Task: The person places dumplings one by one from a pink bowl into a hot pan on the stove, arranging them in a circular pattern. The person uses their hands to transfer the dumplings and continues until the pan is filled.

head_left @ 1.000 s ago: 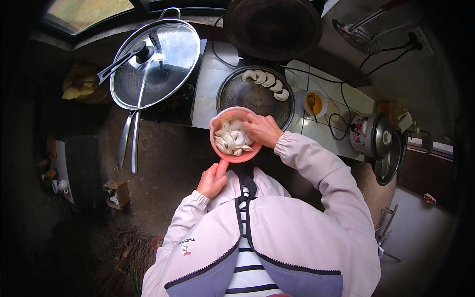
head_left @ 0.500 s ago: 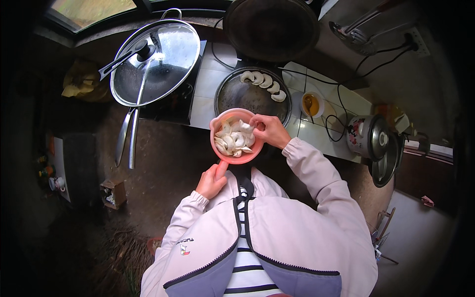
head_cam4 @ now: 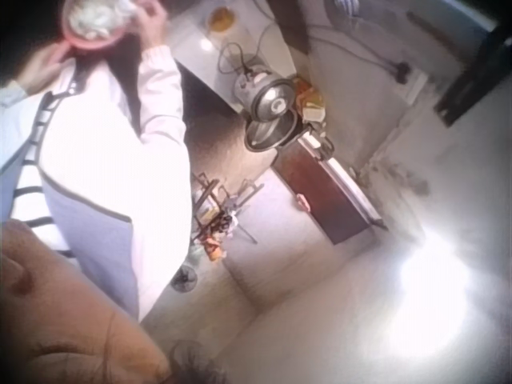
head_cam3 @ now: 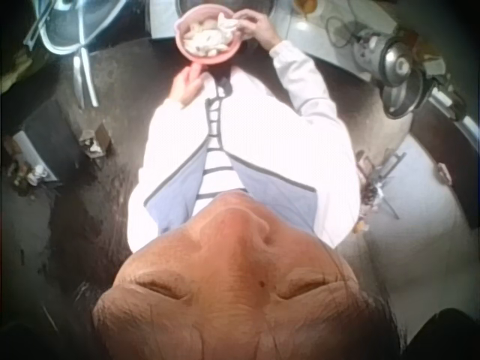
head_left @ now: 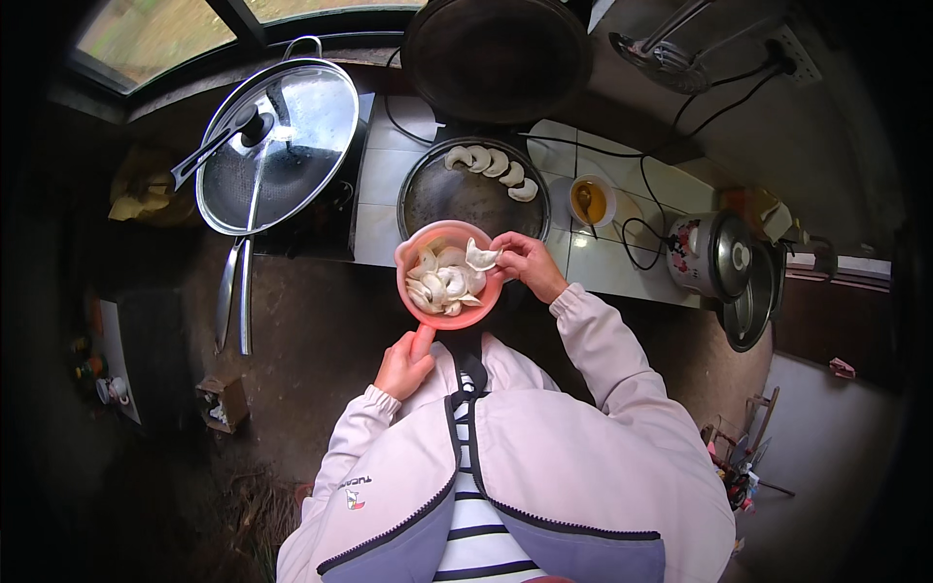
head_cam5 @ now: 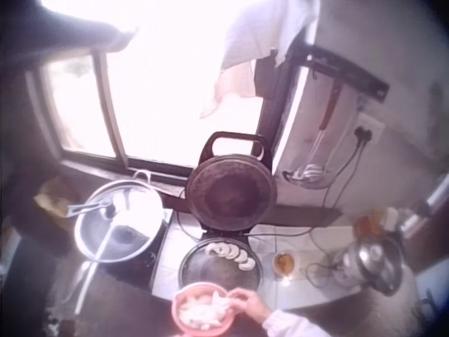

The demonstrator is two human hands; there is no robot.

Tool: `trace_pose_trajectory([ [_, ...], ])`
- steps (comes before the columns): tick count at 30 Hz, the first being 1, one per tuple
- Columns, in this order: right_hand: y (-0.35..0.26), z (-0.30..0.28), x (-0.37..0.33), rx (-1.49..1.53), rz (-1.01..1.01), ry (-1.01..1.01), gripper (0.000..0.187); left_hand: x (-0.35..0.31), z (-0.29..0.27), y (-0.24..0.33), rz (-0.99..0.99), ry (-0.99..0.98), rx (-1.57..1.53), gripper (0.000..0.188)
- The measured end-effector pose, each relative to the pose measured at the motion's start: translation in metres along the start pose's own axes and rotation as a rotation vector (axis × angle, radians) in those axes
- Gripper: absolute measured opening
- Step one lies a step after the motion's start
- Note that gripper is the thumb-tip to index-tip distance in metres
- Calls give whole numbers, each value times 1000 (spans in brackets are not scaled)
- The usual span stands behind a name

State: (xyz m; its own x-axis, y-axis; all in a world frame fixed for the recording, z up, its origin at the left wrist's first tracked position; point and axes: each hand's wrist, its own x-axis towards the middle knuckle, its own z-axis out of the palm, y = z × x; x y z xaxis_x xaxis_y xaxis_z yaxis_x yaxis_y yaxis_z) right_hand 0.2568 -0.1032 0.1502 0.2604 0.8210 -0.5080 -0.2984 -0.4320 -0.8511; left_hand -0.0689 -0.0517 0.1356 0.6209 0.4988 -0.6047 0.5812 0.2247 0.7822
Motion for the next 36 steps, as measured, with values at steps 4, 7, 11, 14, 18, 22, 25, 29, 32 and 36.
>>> trace_pose_trajectory([
  [4, -1, -5, -1, 139, 20, 11, 18, 6, 7, -17, 146, 61, -4, 25],
  [7, -3, -18, 0, 202, 53, 57, 19, 8, 8, -22, 133, 73, -3, 28],
  [11, -5, -44, 6, 158, 12, 201, 19, -2, -2, 1, 9, 39, -32, 33],
  [14, 3, -70, 15, -9, -10, 295, 19, -2, -4, -4, 9, 46, -51, 30],
  [18, 16, -97, 33, -308, -96, 386, 19, -3, -8, 0, -7, 42, -67, 28],
  [22, -2, -91, 47, -771, -194, 426, 22, -3, -10, -1, -7, 41, -66, 27],
  [25, -9, -90, 57, -1009, -239, 431, 25, -3, -10, -2, 16, 44, -71, 27],
  [29, 4, -94, 74, -1346, -263, 459, 29, -3, -8, -7, 69, 62, -84, 26],
  [32, 12, -91, 83, -1431, -223, 455, 30, -4, -8, -10, 70, 64, -80, 25],
  [36, 15, -91, 82, -1154, -169, 400, 28, -6, -9, -14, 35, 73, -75, 27],
])
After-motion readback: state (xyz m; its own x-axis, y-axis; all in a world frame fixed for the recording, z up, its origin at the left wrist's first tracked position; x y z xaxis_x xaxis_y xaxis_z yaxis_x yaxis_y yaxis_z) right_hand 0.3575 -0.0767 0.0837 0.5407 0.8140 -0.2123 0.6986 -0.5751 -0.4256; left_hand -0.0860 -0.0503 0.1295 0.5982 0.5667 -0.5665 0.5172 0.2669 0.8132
